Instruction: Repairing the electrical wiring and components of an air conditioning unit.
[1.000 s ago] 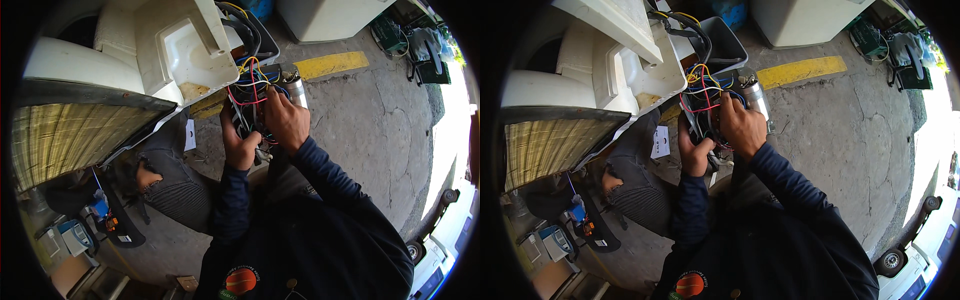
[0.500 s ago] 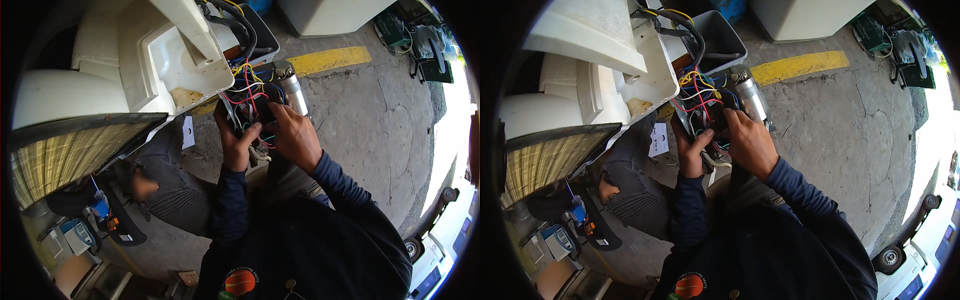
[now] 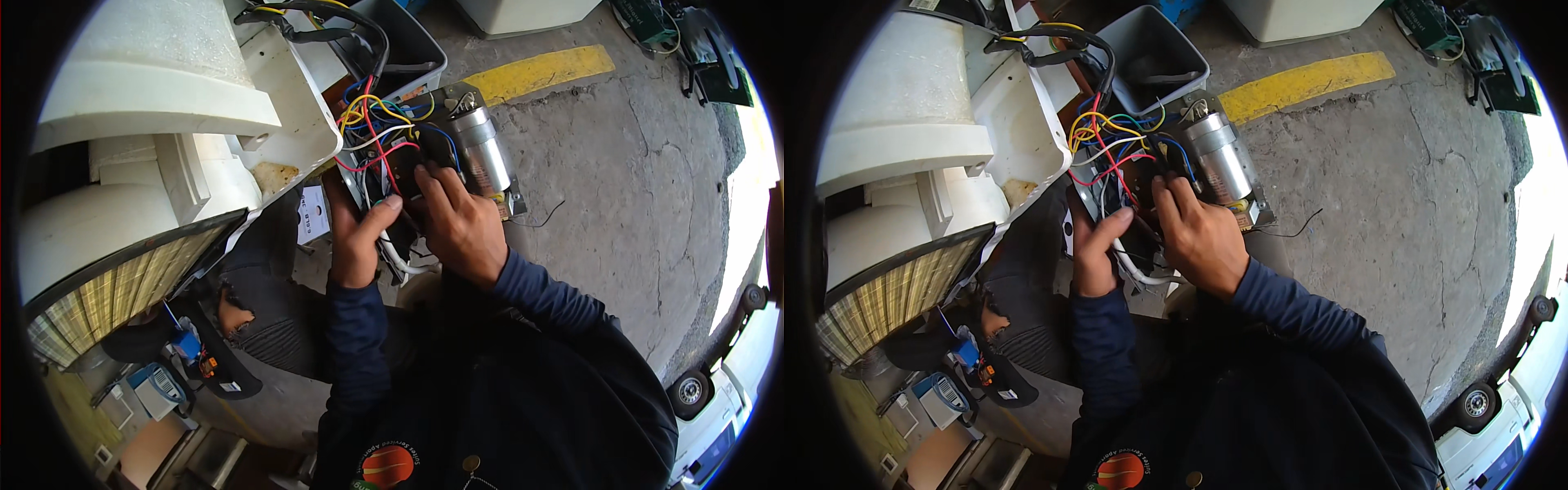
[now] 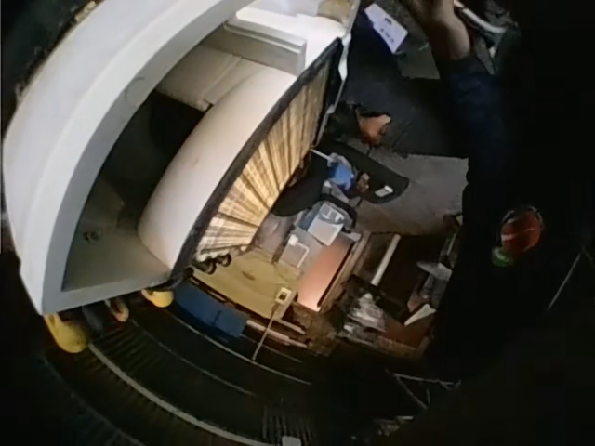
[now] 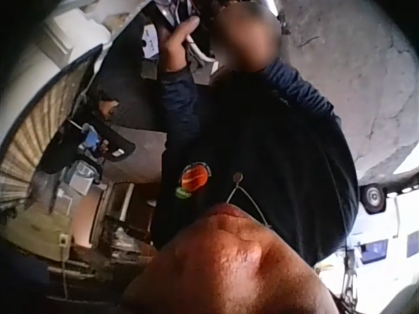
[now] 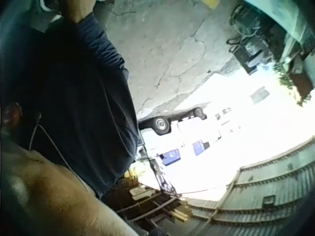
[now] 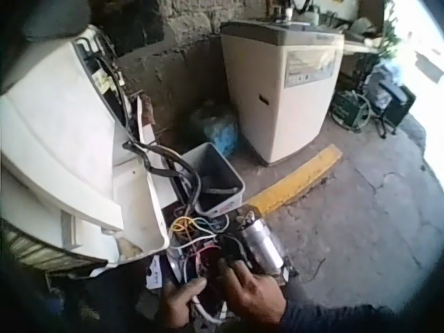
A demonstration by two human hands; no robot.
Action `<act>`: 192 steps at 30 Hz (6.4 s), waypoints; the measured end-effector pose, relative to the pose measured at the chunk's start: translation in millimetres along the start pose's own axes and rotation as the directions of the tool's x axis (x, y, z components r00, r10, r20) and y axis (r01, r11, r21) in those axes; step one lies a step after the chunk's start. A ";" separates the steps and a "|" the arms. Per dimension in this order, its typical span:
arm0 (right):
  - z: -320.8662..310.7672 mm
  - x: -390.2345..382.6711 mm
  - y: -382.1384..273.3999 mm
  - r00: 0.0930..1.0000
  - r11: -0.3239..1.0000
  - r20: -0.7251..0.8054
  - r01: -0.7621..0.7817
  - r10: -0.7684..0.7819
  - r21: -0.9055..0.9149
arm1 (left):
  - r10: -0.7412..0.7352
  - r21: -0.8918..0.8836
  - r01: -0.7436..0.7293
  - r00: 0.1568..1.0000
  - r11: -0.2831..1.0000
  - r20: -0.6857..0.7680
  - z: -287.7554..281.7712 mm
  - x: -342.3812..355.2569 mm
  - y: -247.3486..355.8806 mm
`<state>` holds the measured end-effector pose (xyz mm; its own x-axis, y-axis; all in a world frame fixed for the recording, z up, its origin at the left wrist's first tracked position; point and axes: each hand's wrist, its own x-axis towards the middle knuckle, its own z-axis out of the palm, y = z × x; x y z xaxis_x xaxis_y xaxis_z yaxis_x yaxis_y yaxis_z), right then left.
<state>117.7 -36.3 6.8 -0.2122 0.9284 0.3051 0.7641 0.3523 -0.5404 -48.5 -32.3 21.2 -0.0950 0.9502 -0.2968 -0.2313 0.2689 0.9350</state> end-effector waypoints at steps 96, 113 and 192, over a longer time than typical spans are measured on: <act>-75.0 -14.3 -68.9 0.996 0.959 0.054 0.053 -0.071 0.277 | 0.075 -0.305 0.012 0.960 0.952 0.270 -2.7 -6.5 -43.2; -35.9 67.3 -26.2 0.912 0.952 0.406 -0.077 -0.053 0.297 | 0.022 -0.219 0.061 0.934 0.974 0.357 -8.7 -6.1 -38.4; -83.4 -24.5 -19.6 0.988 0.864 0.019 0.125 -0.154 0.487 | -0.228 -0.071 0.291 0.858 0.954 0.460 -50.8 -24.8 -27.2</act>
<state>158.7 -75.8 75.3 -0.3383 0.8652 0.3700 0.3374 0.4786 -0.8106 -89.0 -71.2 -6.7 0.4165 0.8268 -0.3781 -0.3168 0.5219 0.7920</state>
